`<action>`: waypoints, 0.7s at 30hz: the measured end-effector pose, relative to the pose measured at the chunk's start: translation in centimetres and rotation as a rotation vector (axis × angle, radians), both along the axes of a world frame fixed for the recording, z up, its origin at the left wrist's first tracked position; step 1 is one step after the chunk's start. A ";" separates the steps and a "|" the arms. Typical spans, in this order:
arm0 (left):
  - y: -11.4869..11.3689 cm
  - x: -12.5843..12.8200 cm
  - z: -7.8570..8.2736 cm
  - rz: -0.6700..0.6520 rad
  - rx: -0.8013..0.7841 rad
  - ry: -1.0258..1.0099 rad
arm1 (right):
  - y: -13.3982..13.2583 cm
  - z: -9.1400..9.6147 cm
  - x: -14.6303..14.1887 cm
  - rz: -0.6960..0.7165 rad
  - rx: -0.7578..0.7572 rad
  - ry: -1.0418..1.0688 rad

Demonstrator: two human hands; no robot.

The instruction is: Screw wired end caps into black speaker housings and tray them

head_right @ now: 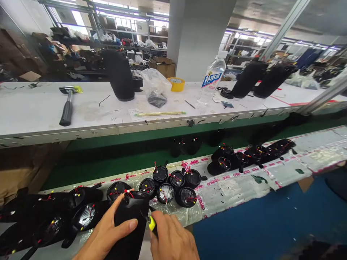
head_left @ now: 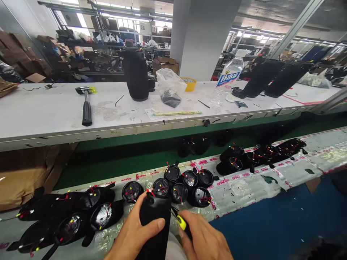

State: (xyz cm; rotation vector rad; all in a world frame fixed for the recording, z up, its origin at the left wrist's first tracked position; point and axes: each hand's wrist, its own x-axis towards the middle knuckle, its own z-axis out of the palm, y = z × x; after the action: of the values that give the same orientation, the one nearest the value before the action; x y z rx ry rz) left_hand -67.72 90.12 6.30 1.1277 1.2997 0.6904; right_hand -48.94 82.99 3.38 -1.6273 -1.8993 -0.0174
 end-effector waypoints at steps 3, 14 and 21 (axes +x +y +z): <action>-0.4 0.0 0.1 -0.023 0.028 0.070 | 0.5 1.4 0.9 0.105 -0.042 -0.172; -0.8 -0.2 0.1 -0.132 0.019 0.116 | 1.2 3.1 0.4 0.165 -0.112 -0.568; -0.4 -0.2 -0.1 -0.198 0.037 0.095 | 2.1 4.2 1.5 0.257 -0.098 -0.592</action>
State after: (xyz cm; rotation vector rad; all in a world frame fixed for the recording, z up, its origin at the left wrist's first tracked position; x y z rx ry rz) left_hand -67.92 89.72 6.22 1.3136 1.2385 0.5210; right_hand -47.48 85.08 7.58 -1.5360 -2.5812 -0.3372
